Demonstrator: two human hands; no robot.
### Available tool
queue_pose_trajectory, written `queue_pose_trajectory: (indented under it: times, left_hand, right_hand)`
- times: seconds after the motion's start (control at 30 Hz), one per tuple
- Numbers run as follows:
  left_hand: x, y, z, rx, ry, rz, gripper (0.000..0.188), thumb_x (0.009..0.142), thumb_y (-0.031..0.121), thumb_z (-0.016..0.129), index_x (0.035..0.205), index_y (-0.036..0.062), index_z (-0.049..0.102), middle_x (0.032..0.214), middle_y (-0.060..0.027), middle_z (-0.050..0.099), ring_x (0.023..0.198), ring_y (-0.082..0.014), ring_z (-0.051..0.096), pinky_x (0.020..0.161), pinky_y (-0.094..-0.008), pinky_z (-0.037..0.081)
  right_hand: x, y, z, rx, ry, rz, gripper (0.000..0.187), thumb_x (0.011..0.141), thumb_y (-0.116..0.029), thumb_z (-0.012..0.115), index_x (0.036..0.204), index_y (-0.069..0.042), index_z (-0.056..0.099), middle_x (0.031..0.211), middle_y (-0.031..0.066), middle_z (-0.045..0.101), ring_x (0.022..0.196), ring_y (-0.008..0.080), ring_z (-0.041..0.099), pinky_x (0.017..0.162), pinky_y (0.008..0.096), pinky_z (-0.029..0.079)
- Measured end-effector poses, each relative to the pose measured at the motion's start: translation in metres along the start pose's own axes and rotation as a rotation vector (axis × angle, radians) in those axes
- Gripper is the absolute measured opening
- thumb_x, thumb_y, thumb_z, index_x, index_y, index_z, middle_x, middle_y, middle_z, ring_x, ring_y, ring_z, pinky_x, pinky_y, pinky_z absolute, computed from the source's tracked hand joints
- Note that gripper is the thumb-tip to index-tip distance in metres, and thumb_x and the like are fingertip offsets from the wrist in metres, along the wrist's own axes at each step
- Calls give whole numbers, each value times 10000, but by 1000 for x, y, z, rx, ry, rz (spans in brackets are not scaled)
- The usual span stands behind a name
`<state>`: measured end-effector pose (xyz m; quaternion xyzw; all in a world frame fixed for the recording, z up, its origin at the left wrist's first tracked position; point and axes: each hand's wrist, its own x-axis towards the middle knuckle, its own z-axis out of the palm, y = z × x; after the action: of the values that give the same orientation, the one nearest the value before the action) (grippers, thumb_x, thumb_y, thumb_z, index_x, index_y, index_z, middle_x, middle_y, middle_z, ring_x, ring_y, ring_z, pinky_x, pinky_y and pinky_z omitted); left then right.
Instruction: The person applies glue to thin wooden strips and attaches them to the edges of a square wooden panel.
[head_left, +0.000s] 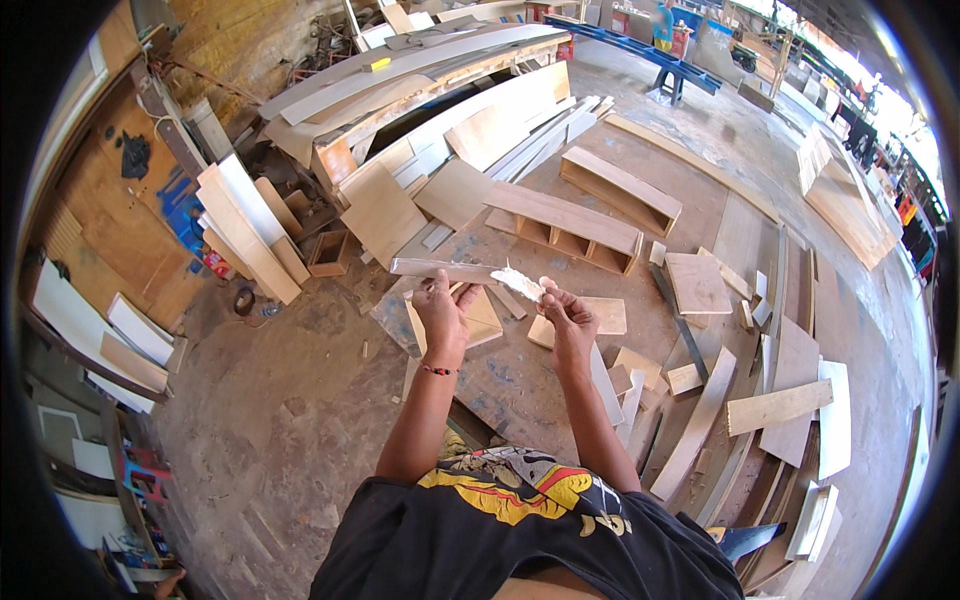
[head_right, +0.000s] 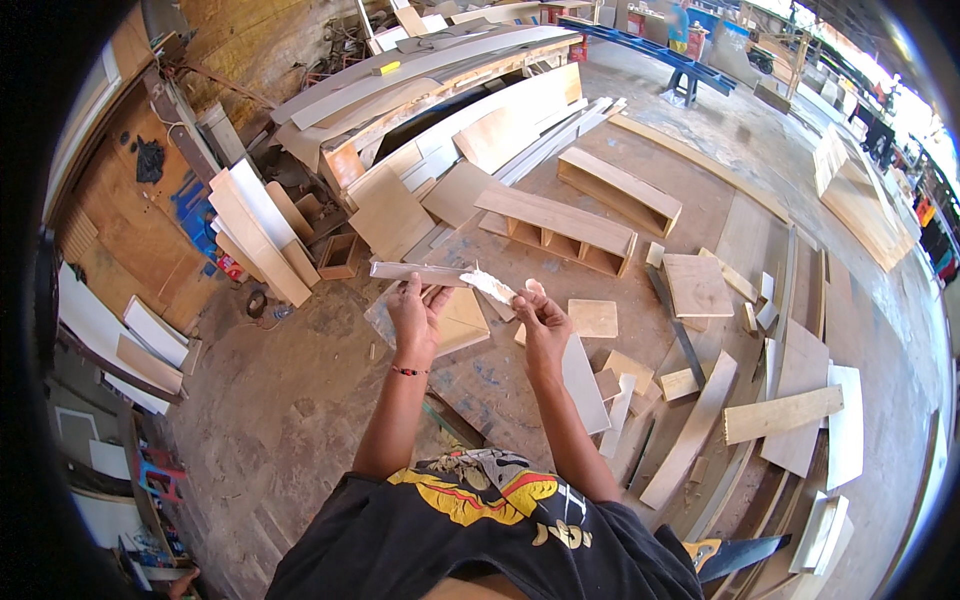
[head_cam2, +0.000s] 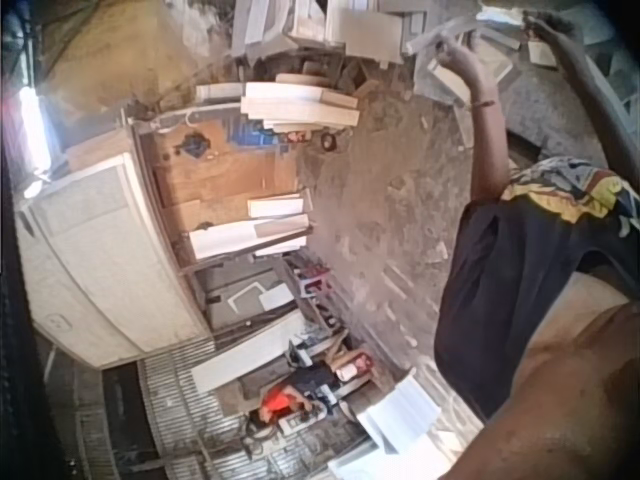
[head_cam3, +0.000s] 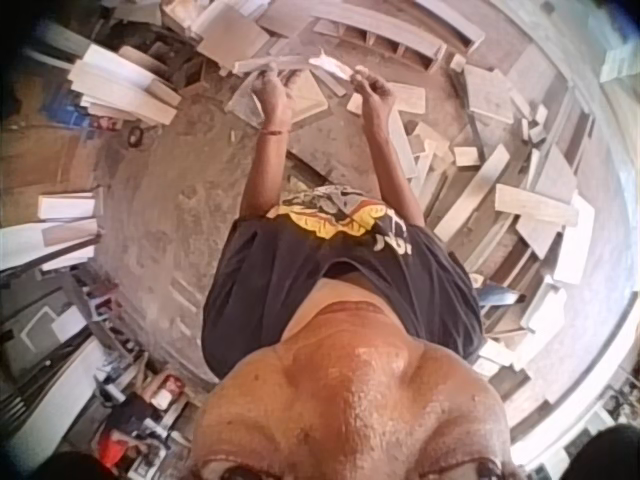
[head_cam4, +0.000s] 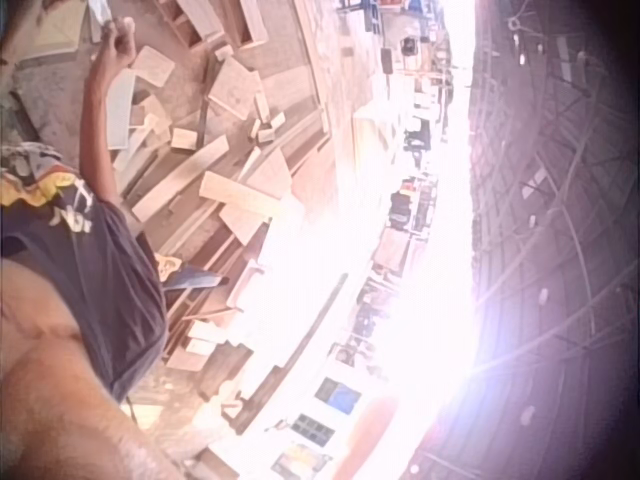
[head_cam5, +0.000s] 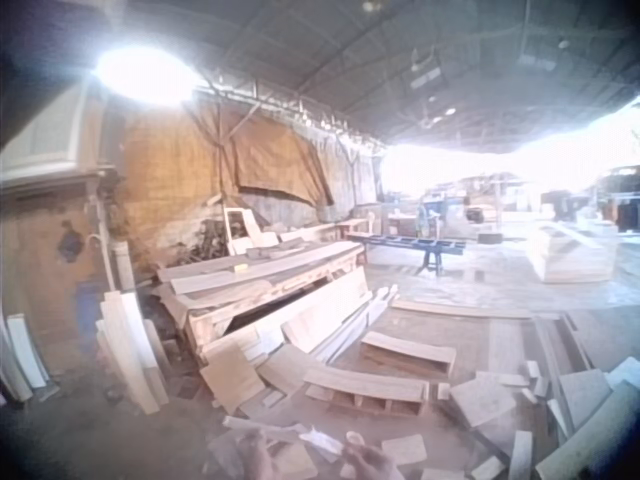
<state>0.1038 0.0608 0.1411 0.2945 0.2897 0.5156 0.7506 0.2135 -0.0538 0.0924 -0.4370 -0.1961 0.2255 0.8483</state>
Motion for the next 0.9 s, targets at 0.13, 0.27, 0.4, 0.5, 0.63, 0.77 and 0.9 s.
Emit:
queue_pose_trajectory:
  times: [0.13, 0.27, 0.4, 0.5, 0.63, 0.77, 0.9]
  left_hand:
    - [7, -2, -11, -26, -40, 12, 191, 897, 101, 390, 1000, -53, 345, 958, -197, 494, 834, -310, 593, 702, -357, 563]
    - [2, -1, -6, -8, -6, -6, 186, 897, 97, 386, 997, -57, 355, 948, -192, 495, 837, -310, 592, 696, -357, 564]
    - [-1, -2, -3, -23, 1, -7, 181, 895, 88, 387, 992, -61, 357, 946, -194, 495, 841, -312, 590, 696, -366, 564]
    - [4, -1, -6, -33, -27, 13, 176, 894, 85, 389, 984, -63, 359, 944, -194, 494, 844, -311, 587, 709, -375, 562]
    - [7, 0, -10, -49, -19, 18, 167, 895, 86, 388, 973, -60, 368, 932, -185, 493, 834, -306, 588, 726, -380, 561]
    - [-1, -3, -6, -21, 4, -15, 170, 894, 92, 395, 967, -59, 365, 931, -181, 493, 826, -304, 591, 711, -377, 565]
    - [-7, 0, 0, -15, 12, -23, 175, 891, 97, 406, 963, -55, 358, 938, -179, 489, 815, -303, 592, 694, -369, 568]
  right_hand:
    - [-3, -2, 0, -5, 24, 18, 146, 774, -67, 627, 873, 39, 610, 805, 58, 617, 663, 110, 558, 636, 207, 443]
    - [-1, -6, 0, 9, 38, 8, 158, 776, -61, 620, 892, 45, 610, 802, 62, 617, 666, 106, 558, 638, 205, 437]
    - [1, -8, 4, -20, 27, -18, 133, 764, -93, 652, 842, 11, 626, 762, 19, 615, 683, 63, 539, 652, 193, 417]
    - [-1, -8, -2, -89, -4, 12, 157, 781, -50, 607, 905, 47, 611, 802, 61, 620, 672, 91, 552, 647, 206, 435]
    - [-5, -13, -1, -52, 9, 17, 145, 780, -58, 612, 883, 44, 614, 794, 53, 617, 675, 90, 551, 649, 203, 435]
    - [-1, -15, 4, -11, 32, 5, 132, 777, -71, 619, 854, 36, 616, 782, 48, 615, 683, 86, 552, 653, 205, 437]
    - [-4, -12, 1, -49, 16, 20, 126, 774, -73, 623, 847, 30, 618, 777, 37, 614, 674, 70, 539, 641, 202, 433]
